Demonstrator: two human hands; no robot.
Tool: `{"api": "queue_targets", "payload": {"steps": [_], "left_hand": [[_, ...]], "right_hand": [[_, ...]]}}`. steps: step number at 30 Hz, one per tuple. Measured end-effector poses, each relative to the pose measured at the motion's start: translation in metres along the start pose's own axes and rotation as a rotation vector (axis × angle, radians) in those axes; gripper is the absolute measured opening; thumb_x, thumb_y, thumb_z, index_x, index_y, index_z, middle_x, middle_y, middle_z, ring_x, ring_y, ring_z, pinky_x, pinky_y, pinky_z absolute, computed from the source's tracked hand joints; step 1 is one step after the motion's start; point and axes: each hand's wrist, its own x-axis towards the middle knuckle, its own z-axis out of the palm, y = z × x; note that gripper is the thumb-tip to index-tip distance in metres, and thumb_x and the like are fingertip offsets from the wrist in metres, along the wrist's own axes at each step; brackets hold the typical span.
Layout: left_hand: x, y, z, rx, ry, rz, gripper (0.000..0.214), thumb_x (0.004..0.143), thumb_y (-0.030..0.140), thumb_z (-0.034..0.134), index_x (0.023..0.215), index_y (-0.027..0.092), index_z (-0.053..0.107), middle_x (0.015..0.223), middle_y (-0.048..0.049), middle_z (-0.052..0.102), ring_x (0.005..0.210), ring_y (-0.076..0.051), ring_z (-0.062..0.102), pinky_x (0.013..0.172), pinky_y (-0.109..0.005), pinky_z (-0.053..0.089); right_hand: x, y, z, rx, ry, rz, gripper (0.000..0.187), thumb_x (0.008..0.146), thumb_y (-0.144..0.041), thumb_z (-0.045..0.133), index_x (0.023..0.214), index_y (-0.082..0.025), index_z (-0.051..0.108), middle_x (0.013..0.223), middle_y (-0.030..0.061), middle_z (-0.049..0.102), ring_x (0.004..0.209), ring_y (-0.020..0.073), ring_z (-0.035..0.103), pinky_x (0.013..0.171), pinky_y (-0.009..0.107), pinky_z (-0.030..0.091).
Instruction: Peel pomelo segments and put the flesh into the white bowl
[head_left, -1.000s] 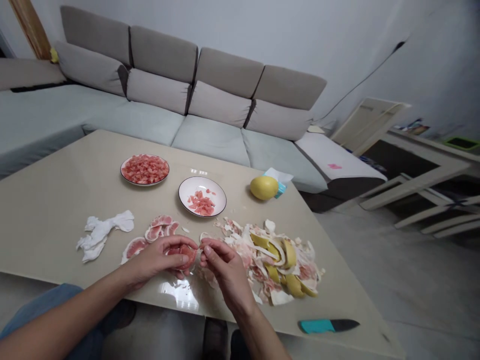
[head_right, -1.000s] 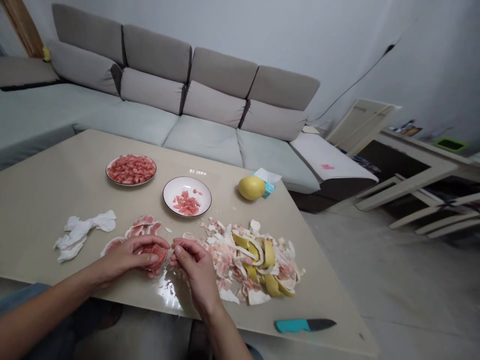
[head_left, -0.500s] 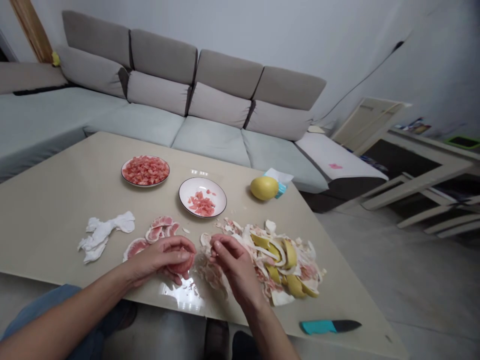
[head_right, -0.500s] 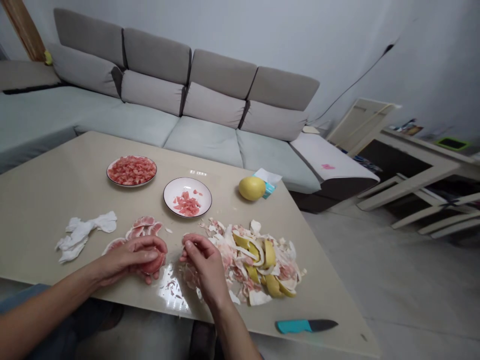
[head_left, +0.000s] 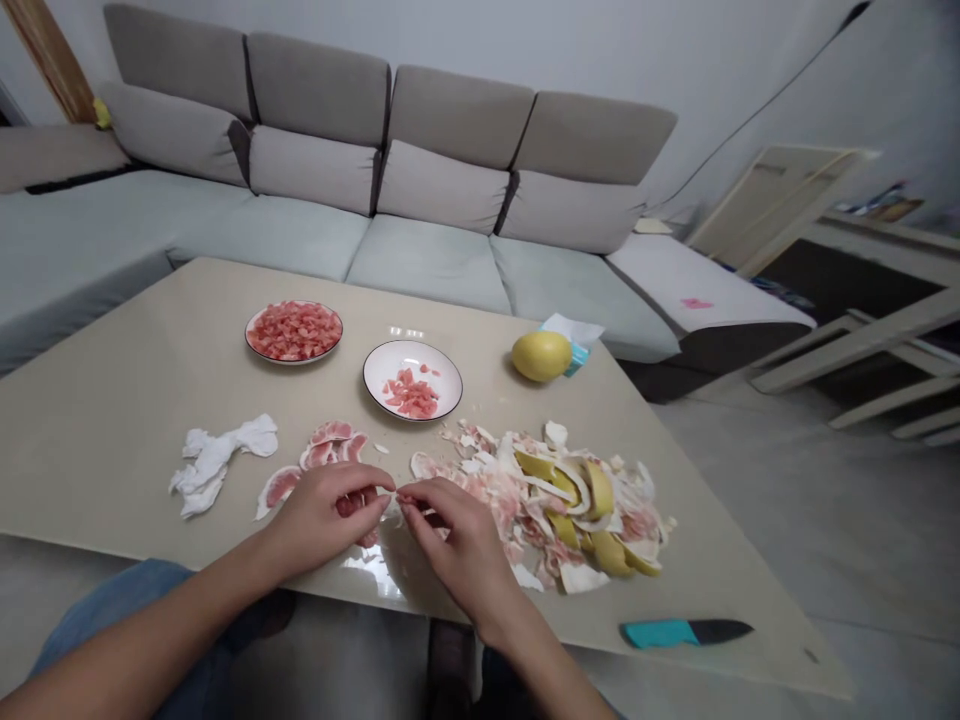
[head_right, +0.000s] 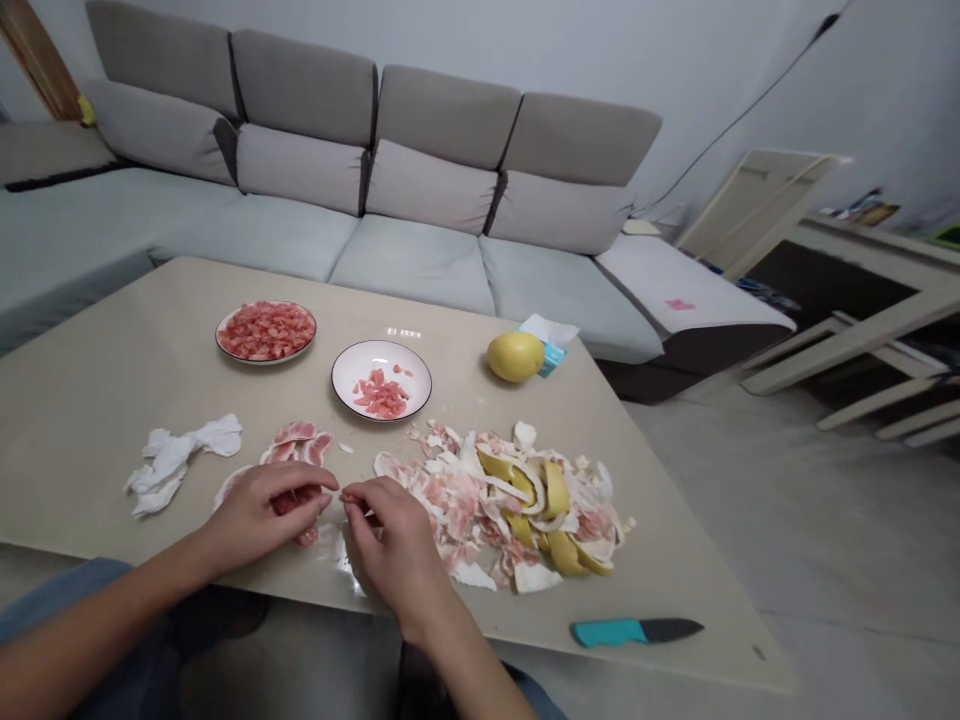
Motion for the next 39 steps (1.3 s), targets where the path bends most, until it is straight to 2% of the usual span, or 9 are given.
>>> {"api": "queue_targets", "payload": {"steps": [2, 5, 13, 17, 21, 27, 32, 36, 39], "left_hand": [[0.0, 0.0, -0.001, 0.088, 0.022, 0.076, 0.021, 0.086, 0.026, 0.053, 0.097, 0.023, 0.07, 0.09, -0.0027, 0.072, 0.069, -0.015, 0.065, 0.065, -0.024, 0.049], [0.001, -0.002, -0.001, 0.166, 0.011, 0.129, 0.02, 0.085, 0.026, 0.054, 0.095, 0.024, 0.072, 0.088, -0.0025, 0.072, 0.075, -0.017, 0.064, 0.069, -0.026, 0.047], [0.002, -0.005, 0.001, 0.176, 0.003, 0.09, 0.016, 0.082, 0.021, 0.056, 0.086, 0.024, 0.071, 0.083, -0.0009, 0.072, 0.078, -0.018, 0.063, 0.071, -0.026, 0.045], [0.003, -0.004, 0.0, 0.036, -0.03, -0.004, 0.014, 0.081, 0.022, 0.054, 0.081, 0.021, 0.068, 0.075, -0.0001, 0.07, 0.064, -0.015, 0.064, 0.063, -0.024, 0.046], [0.004, -0.005, 0.001, -0.097, -0.074, -0.108, 0.012, 0.081, 0.023, 0.052, 0.081, 0.019, 0.064, 0.068, 0.0009, 0.067, 0.054, -0.014, 0.065, 0.056, -0.023, 0.047], [0.002, -0.007, 0.005, -0.027, -0.144, -0.151, 0.027, 0.083, 0.037, 0.054, 0.065, 0.019, 0.062, 0.051, 0.0024, 0.063, 0.049, -0.015, 0.061, 0.052, -0.023, 0.042], [0.005, -0.005, 0.005, -0.15, -0.102, -0.202, 0.025, 0.077, 0.042, 0.064, 0.088, 0.02, 0.066, 0.057, 0.0029, 0.065, 0.049, -0.014, 0.058, 0.047, -0.022, 0.039], [0.006, -0.007, 0.003, -0.378, -0.183, -0.308, 0.028, 0.079, 0.046, 0.061, 0.084, 0.018, 0.064, 0.054, 0.0022, 0.063, 0.049, -0.016, 0.061, 0.049, -0.024, 0.046], [0.007, -0.007, -0.001, -0.466, -0.178, -0.313, 0.028, 0.079, 0.046, 0.062, 0.081, 0.017, 0.065, 0.053, 0.0021, 0.063, 0.049, -0.014, 0.06, 0.05, -0.023, 0.047]], "right_hand": [[0.0, 0.001, 0.002, -0.041, -0.019, -0.059, 0.02, 0.088, -0.017, 0.054, 0.098, -0.026, 0.07, 0.09, 0.0069, 0.068, 0.082, 0.0209, 0.062, 0.074, 0.034, 0.05], [-0.001, 0.004, 0.004, -0.108, -0.04, -0.108, 0.023, 0.09, -0.016, 0.051, 0.103, -0.025, 0.068, 0.093, 0.0085, 0.067, 0.083, 0.0213, 0.062, 0.074, 0.035, 0.05], [-0.004, 0.005, 0.005, -0.259, -0.107, -0.151, 0.026, 0.092, -0.016, 0.045, 0.107, -0.024, 0.065, 0.098, 0.0107, 0.066, 0.088, 0.0224, 0.061, 0.077, 0.035, 0.049], [-0.003, 0.005, 0.003, -0.232, -0.101, -0.129, 0.025, 0.09, -0.016, 0.047, 0.104, -0.023, 0.066, 0.095, 0.01, 0.066, 0.086, 0.022, 0.061, 0.076, 0.035, 0.049], [-0.001, 0.004, 0.001, -0.104, -0.067, -0.034, 0.018, 0.087, -0.017, 0.054, 0.094, -0.023, 0.069, 0.089, 0.0073, 0.068, 0.081, 0.0203, 0.062, 0.072, 0.032, 0.049], [0.004, 0.001, -0.002, 0.376, -0.067, 0.373, 0.012, 0.08, -0.029, 0.066, 0.086, -0.02, 0.071, 0.072, 0.0018, 0.068, 0.062, 0.0153, 0.062, 0.06, 0.027, 0.048], [0.004, -0.003, 0.001, 0.488, -0.068, 0.409, 0.017, 0.074, -0.033, 0.073, 0.084, -0.019, 0.071, 0.071, 0.0009, 0.068, 0.062, 0.0137, 0.061, 0.061, 0.026, 0.048], [0.005, -0.007, 0.001, 0.602, -0.134, 0.466, 0.023, 0.074, -0.038, 0.073, 0.085, -0.018, 0.071, 0.069, 0.0012, 0.069, 0.06, 0.0134, 0.063, 0.06, 0.026, 0.05], [0.007, -0.005, -0.002, 0.738, -0.16, 0.518, 0.028, 0.072, -0.04, 0.075, 0.086, -0.017, 0.07, 0.073, 0.0023, 0.071, 0.062, 0.0128, 0.064, 0.061, 0.025, 0.052]]}}
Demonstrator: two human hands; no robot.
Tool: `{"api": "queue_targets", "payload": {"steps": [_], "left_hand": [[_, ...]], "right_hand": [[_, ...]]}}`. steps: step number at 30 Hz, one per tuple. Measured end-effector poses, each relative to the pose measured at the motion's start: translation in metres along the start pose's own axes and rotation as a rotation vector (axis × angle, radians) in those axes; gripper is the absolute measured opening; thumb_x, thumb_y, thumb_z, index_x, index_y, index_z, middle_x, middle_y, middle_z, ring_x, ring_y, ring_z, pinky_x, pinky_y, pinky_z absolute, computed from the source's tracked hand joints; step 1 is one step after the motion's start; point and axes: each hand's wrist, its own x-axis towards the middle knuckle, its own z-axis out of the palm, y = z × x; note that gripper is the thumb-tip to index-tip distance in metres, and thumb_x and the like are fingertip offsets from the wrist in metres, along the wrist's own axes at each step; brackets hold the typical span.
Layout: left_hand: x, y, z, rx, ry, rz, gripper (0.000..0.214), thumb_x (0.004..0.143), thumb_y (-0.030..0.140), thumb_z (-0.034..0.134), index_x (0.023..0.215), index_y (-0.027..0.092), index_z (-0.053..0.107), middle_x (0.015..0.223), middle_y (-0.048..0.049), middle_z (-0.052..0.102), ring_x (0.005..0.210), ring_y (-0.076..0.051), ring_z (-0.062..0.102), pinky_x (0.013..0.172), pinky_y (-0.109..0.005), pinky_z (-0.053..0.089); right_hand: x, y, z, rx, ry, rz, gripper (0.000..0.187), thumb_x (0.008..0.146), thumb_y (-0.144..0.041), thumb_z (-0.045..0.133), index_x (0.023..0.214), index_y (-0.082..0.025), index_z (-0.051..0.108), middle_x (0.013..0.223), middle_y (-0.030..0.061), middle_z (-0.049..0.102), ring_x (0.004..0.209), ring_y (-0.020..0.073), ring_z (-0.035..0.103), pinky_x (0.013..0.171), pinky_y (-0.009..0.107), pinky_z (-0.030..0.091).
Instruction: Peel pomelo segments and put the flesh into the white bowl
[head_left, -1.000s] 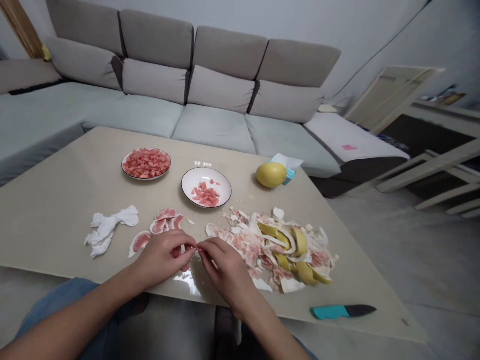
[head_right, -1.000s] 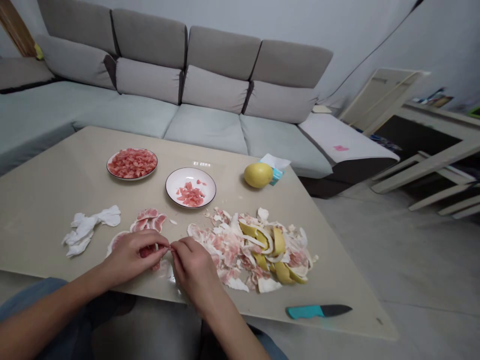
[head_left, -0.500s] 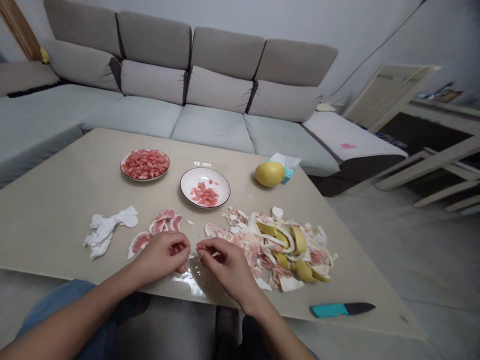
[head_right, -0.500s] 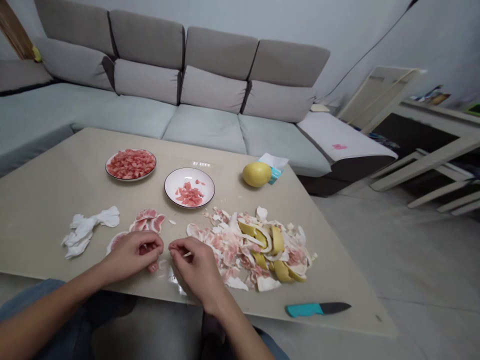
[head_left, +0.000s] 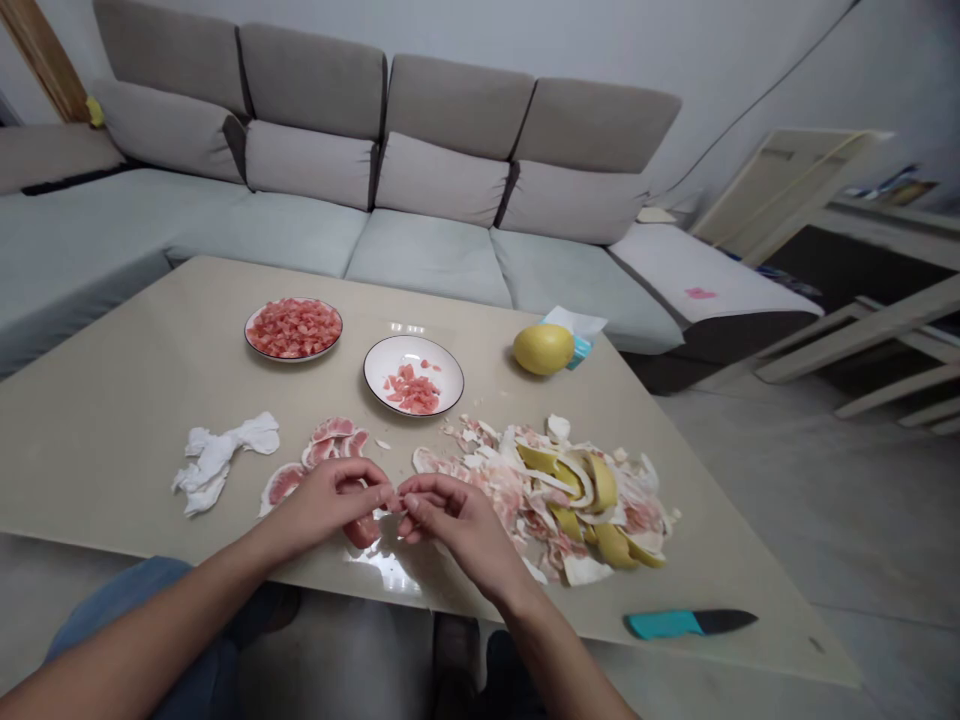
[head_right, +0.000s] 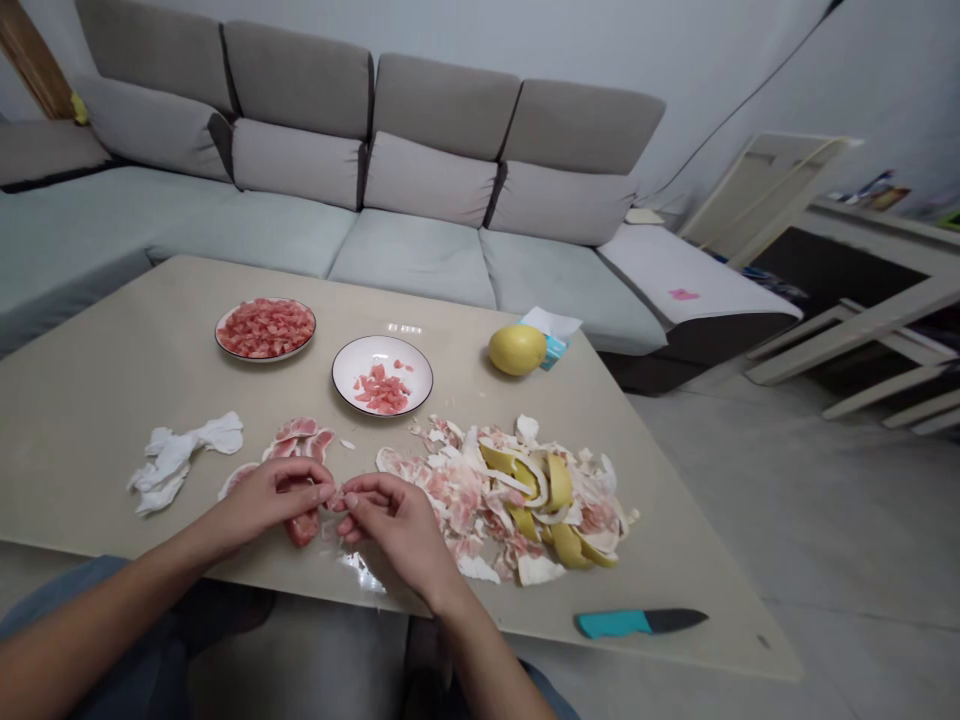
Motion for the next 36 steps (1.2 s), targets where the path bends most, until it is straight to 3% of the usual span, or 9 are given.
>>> {"api": "queue_targets", "payload": {"steps": [10, 19, 24, 26, 30, 33, 36], "left_hand": [[0.0, 0.0, -0.003, -0.06, -0.006, 0.023, 0.028, 0.08, 0.044, 0.064, 0.081, 0.015, 0.065, 0.056, 0.0004, 0.065, 0.05, -0.012, 0.06, 0.054, -0.023, 0.048], [0.002, -0.006, 0.0, -0.041, -0.032, 0.012, 0.034, 0.077, 0.05, 0.064, 0.081, 0.016, 0.065, 0.06, 0.0, 0.066, 0.051, -0.014, 0.061, 0.054, -0.025, 0.049], [0.005, -0.006, 0.001, 0.002, 0.097, 0.085, 0.039, 0.083, 0.051, 0.056, 0.072, 0.016, 0.067, 0.073, -0.003, 0.068, 0.069, -0.016, 0.062, 0.066, -0.025, 0.048], [0.006, -0.008, 0.002, -0.132, 0.157, 0.036, 0.044, 0.084, 0.056, 0.05, 0.075, 0.016, 0.068, 0.08, -0.0047, 0.069, 0.076, -0.017, 0.061, 0.068, -0.026, 0.048], [0.011, -0.015, 0.005, -0.512, 0.09, -0.151, 0.049, 0.08, 0.062, 0.052, 0.089, 0.015, 0.065, 0.087, -0.0076, 0.067, 0.07, -0.017, 0.061, 0.063, -0.032, 0.052], [0.012, -0.017, 0.005, -0.649, 0.082, -0.192, 0.04, 0.075, 0.05, 0.067, 0.095, 0.015, 0.063, 0.095, -0.0088, 0.065, 0.077, -0.019, 0.063, 0.072, -0.038, 0.055], [0.01, -0.013, 0.002, -0.643, 0.015, -0.175, 0.031, 0.073, 0.038, 0.073, 0.092, 0.015, 0.064, 0.091, -0.0064, 0.064, 0.081, -0.018, 0.063, 0.078, -0.035, 0.054]], "right_hand": [[0.001, 0.0, -0.006, 0.136, -0.041, 0.085, 0.034, 0.068, -0.04, 0.079, 0.087, -0.015, 0.068, 0.081, 0.004, 0.071, 0.062, 0.0101, 0.064, 0.06, 0.022, 0.054], [0.005, 0.006, -0.001, 0.034, -0.052, 0.073, 0.037, 0.067, -0.044, 0.079, 0.086, -0.014, 0.069, 0.065, -0.0003, 0.065, 0.054, 0.0092, 0.06, 0.052, 0.02, 0.05], [0.011, 0.009, -0.005, -0.014, -0.011, 0.089, 0.035, 0.066, -0.045, 0.078, 0.081, -0.015, 0.067, 0.06, -0.0012, 0.063, 0.048, 0.0083, 0.055, 0.046, 0.019, 0.045], [0.025, 0.004, -0.014, -0.114, 0.053, 0.054, 0.033, 0.068, -0.045, 0.075, 0.081, -0.016, 0.066, 0.06, -0.0012, 0.063, 0.049, 0.0094, 0.056, 0.048, 0.021, 0.046], [0.08, -0.018, -0.04, -0.545, 0.335, -0.17, 0.027, 0.075, -0.043, 0.063, 0.08, -0.016, 0.065, 0.062, 0.0004, 0.064, 0.057, 0.0147, 0.06, 0.059, 0.028, 0.051], [0.127, -0.032, -0.054, -0.673, 0.464, -0.241, 0.014, 0.071, -0.03, 0.062, 0.072, -0.017, 0.065, 0.064, 0.0021, 0.066, 0.068, 0.0195, 0.063, 0.071, 0.033, 0.049], [0.157, -0.04, -0.061, -0.748, 0.497, -0.269, 0.007, 0.066, -0.021, 0.063, 0.069, -0.018, 0.068, 0.075, 0.005, 0.071, 0.081, 0.0235, 0.065, 0.083, 0.036, 0.047]]}}
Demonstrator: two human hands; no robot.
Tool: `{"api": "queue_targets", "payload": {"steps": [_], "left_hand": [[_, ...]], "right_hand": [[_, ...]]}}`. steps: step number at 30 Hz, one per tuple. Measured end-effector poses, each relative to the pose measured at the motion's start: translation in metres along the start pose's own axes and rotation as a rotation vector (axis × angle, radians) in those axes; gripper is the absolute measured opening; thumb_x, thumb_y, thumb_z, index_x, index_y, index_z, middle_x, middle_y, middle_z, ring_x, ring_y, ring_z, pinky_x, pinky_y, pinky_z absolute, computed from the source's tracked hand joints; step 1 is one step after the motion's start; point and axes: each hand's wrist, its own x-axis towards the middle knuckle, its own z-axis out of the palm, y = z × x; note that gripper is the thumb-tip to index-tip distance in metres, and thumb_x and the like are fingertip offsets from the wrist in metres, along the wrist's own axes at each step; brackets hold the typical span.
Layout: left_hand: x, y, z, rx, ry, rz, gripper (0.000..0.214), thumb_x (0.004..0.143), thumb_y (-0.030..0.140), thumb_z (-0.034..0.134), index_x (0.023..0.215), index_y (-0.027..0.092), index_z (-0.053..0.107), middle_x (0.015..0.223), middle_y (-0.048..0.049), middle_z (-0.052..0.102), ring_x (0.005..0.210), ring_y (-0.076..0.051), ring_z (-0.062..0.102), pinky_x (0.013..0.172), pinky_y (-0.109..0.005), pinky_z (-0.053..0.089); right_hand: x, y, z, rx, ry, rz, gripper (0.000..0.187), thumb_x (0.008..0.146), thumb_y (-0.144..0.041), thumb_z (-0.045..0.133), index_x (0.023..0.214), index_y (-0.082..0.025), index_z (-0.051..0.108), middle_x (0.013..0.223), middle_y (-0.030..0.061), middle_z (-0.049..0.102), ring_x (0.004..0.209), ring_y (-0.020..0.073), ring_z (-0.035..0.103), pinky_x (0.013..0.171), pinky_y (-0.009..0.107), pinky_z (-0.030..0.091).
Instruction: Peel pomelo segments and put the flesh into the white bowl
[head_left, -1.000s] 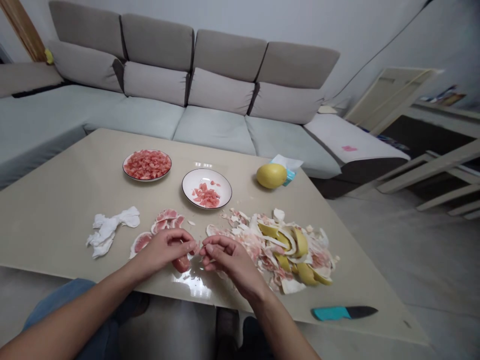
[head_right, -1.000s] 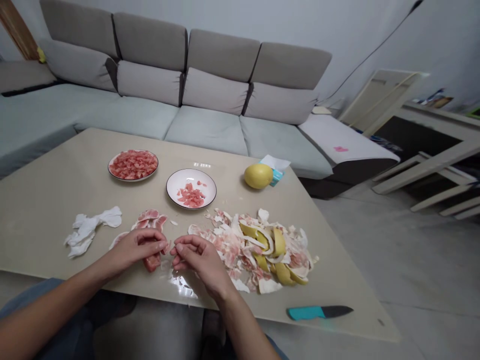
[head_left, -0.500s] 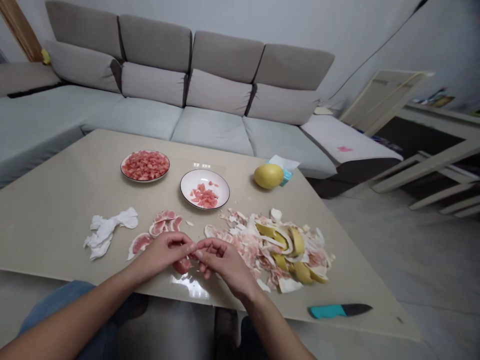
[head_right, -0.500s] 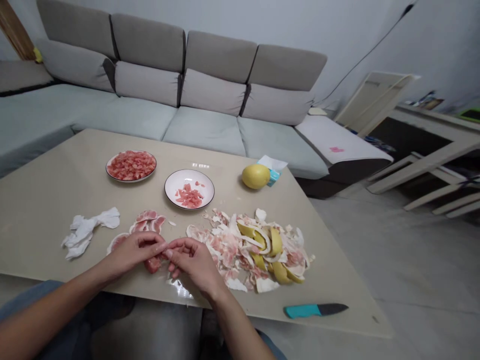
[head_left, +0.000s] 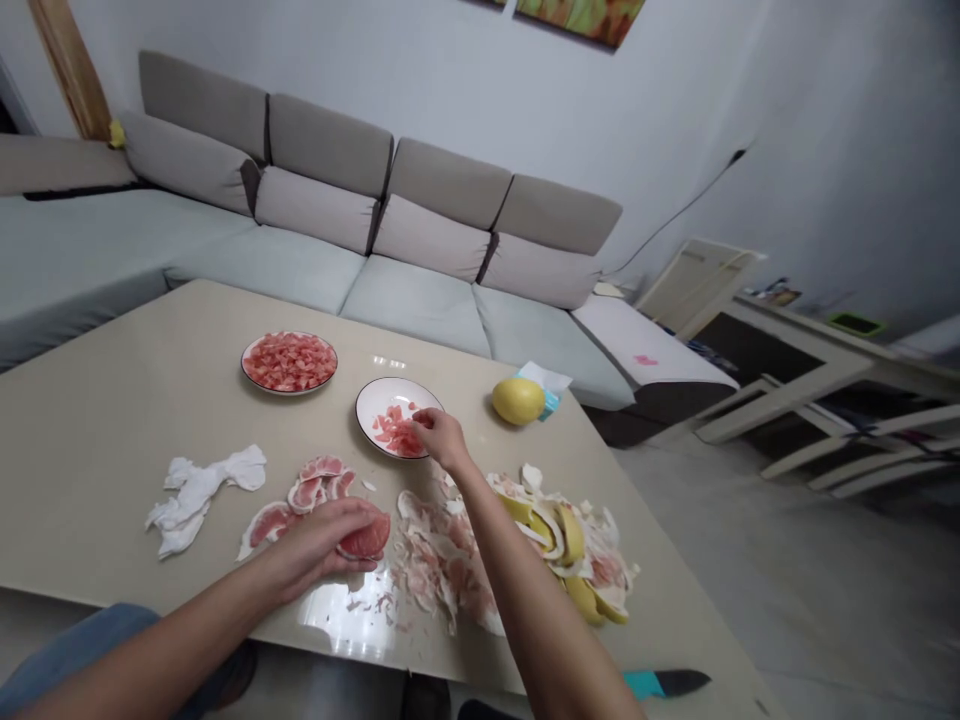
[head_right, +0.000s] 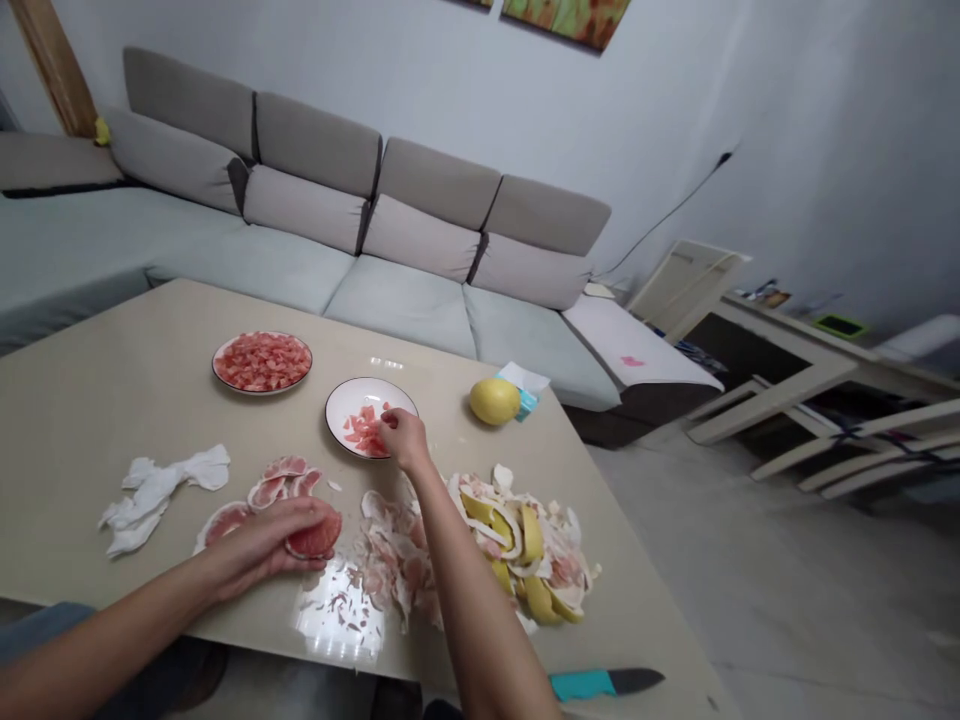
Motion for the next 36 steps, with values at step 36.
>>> {"api": "queue_targets", "payload": {"steps": [36], "left_hand": [[-0.019, 0.003, 0.017, 0.511, -0.163, 0.189, 0.022, 0.064, 0.02, 0.078, 0.08, 0.018, 0.064, 0.08, -0.0008, 0.068, 0.077, -0.016, 0.062, 0.072, -0.027, 0.046]], "right_hand": [[-0.19, -0.027, -0.045, 0.487, -0.367, 0.025, 0.017, 0.076, -0.037, 0.072, 0.081, -0.02, 0.072, 0.081, 0.0029, 0.062, 0.067, 0.0142, 0.059, 0.059, 0.024, 0.046]]}}
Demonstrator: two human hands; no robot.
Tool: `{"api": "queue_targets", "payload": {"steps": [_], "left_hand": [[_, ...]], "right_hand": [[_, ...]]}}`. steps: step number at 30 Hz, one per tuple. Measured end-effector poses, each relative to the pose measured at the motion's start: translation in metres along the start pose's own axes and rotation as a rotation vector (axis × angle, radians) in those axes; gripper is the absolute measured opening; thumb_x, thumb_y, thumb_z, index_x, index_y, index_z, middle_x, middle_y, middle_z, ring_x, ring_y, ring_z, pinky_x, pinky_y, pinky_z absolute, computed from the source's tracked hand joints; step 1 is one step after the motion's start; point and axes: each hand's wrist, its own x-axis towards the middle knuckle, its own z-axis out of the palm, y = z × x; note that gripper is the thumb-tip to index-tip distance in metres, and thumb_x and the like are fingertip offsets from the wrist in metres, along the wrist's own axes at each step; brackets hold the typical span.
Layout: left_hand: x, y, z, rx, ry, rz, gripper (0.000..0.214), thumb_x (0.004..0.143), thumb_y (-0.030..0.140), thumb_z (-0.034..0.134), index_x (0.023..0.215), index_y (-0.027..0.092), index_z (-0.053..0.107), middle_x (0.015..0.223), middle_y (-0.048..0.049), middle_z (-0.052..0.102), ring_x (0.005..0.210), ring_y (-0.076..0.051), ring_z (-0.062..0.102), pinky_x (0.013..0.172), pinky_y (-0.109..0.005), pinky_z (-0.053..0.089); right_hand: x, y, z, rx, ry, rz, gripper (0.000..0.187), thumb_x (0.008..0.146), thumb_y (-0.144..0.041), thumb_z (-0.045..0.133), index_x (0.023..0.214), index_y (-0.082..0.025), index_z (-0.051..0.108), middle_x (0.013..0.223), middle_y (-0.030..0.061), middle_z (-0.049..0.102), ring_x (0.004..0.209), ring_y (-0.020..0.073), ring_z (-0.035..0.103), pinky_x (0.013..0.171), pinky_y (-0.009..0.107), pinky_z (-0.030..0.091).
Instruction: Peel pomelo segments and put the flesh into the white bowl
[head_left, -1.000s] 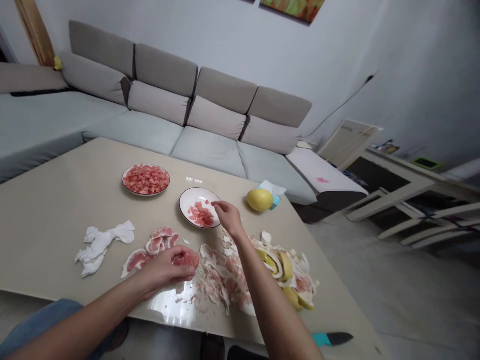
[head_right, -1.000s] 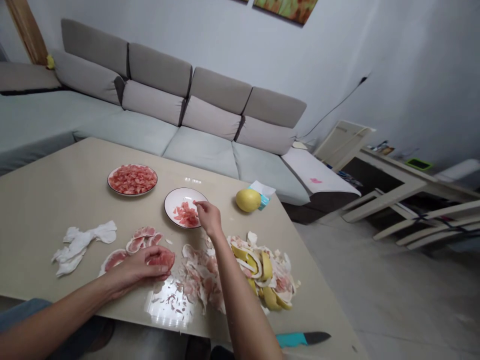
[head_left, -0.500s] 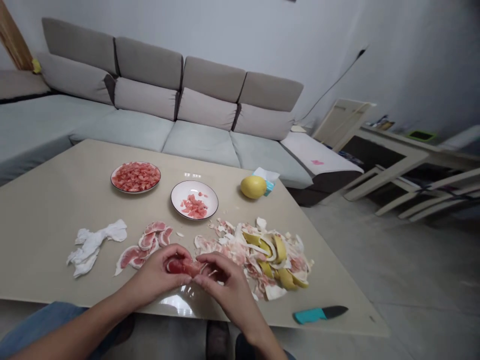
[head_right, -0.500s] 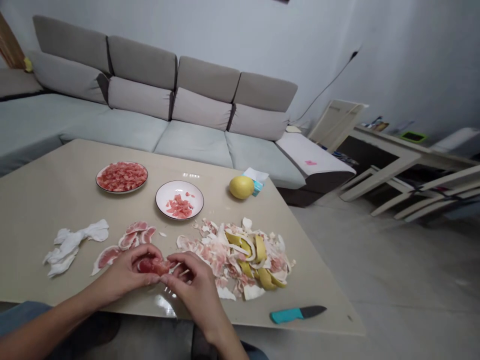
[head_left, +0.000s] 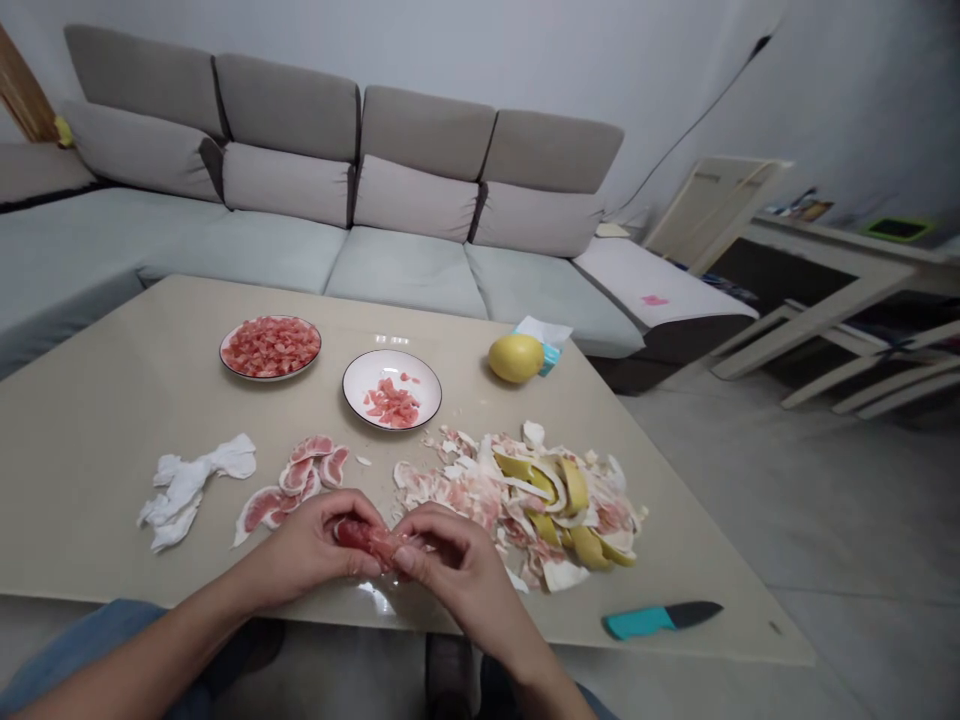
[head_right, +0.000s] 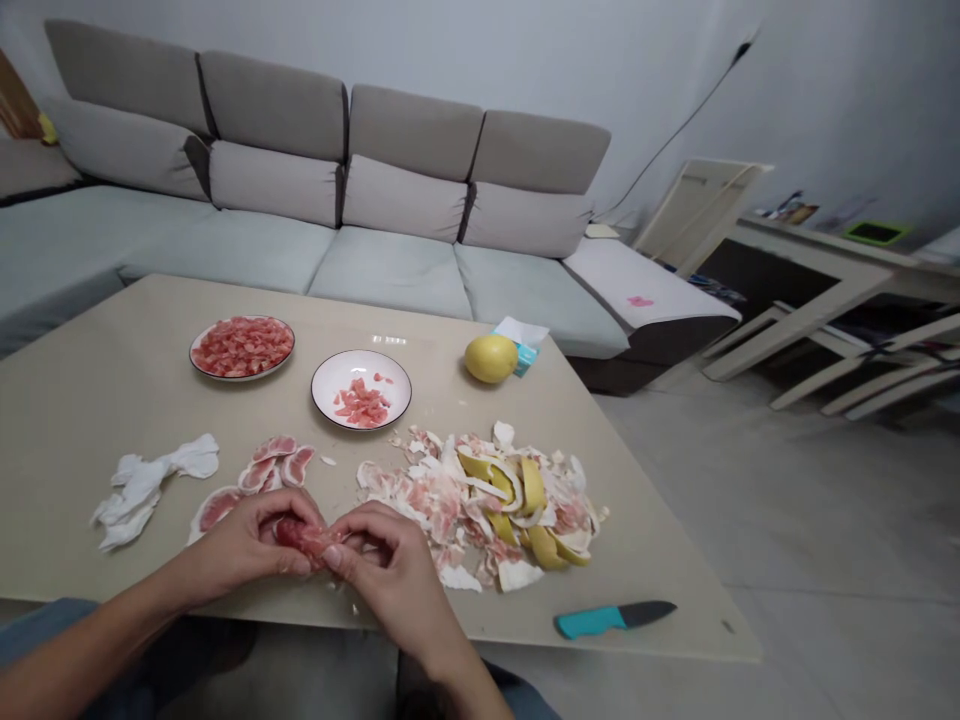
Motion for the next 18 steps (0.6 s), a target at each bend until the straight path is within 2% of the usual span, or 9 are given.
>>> {"api": "queue_targets", "payload": {"steps": [4, 7, 9, 11, 14, 16, 18], "left_hand": [[-0.001, 0.003, -0.001, -0.05, -0.054, -0.013, 0.023, 0.067, 0.02, 0.077, 0.085, 0.019, 0.063, 0.082, -0.0016, 0.07, 0.078, -0.016, 0.063, 0.073, -0.028, 0.046], [-0.001, 0.004, -0.002, -0.008, -0.016, 0.0, 0.026, 0.068, 0.021, 0.076, 0.09, 0.019, 0.063, 0.084, -0.0021, 0.07, 0.078, -0.017, 0.063, 0.072, -0.028, 0.047], [-0.001, 0.003, -0.002, 0.077, 0.038, 0.039, 0.026, 0.068, 0.021, 0.076, 0.09, 0.019, 0.064, 0.086, -0.0023, 0.069, 0.08, -0.017, 0.062, 0.074, -0.028, 0.046], [0.0, 0.003, -0.001, 0.144, 0.066, 0.081, 0.024, 0.067, 0.02, 0.076, 0.088, 0.019, 0.065, 0.088, -0.0023, 0.068, 0.084, -0.018, 0.062, 0.078, -0.028, 0.047], [0.0, 0.003, 0.0, 0.193, 0.067, 0.106, 0.022, 0.067, 0.021, 0.075, 0.087, 0.019, 0.066, 0.09, -0.0025, 0.067, 0.088, -0.02, 0.061, 0.082, -0.03, 0.047], [0.0, 0.004, 0.001, 0.201, 0.08, 0.104, 0.024, 0.067, 0.022, 0.075, 0.089, 0.02, 0.065, 0.09, -0.0027, 0.066, 0.088, -0.02, 0.061, 0.081, -0.03, 0.048], [0.0, 0.004, 0.0, 0.178, 0.096, 0.104, 0.027, 0.067, 0.024, 0.076, 0.09, 0.019, 0.064, 0.09, -0.0023, 0.065, 0.087, -0.019, 0.061, 0.081, -0.03, 0.048]], "right_hand": [[0.001, 0.009, -0.002, 0.287, -0.118, 0.116, 0.023, 0.076, -0.04, 0.072, 0.085, -0.018, 0.069, 0.075, 0.0006, 0.061, 0.063, 0.0119, 0.058, 0.062, 0.024, 0.049], [0.002, 0.015, 0.0, 0.405, -0.13, 0.185, 0.027, 0.077, -0.043, 0.071, 0.087, -0.019, 0.067, 0.075, 0.0005, 0.061, 0.068, 0.013, 0.059, 0.064, 0.026, 0.051], [0.001, 0.015, 0.002, 0.336, -0.105, 0.181, 0.029, 0.075, -0.041, 0.073, 0.094, -0.021, 0.066, 0.078, 0.0006, 0.063, 0.07, 0.0134, 0.059, 0.065, 0.026, 0.051], [0.001, 0.013, 0.004, 0.169, -0.041, 0.138, 0.036, 0.07, -0.036, 0.078, 0.101, -0.023, 0.065, 0.085, 0.0013, 0.065, 0.072, 0.0139, 0.059, 0.064, 0.024, 0.05], [0.001, 0.011, 0.006, -0.082, 0.074, 0.023, 0.03, 0.067, -0.031, 0.079, 0.095, -0.024, 0.069, 0.094, 0.0029, 0.066, 0.077, 0.0157, 0.06, 0.062, 0.023, 0.048], [0.002, 0.011, 0.005, -0.081, 0.089, -0.009, 0.019, 0.072, -0.033, 0.076, 0.087, -0.023, 0.071, 0.09, 0.0027, 0.065, 0.074, 0.0152, 0.06, 0.061, 0.024, 0.048], [0.003, 0.015, 0.005, 0.085, 0.058, 0.045, 0.019, 0.076, -0.037, 0.072, 0.087, -0.022, 0.069, 0.081, 0.0011, 0.064, 0.066, 0.0135, 0.059, 0.061, 0.025, 0.049]]}}
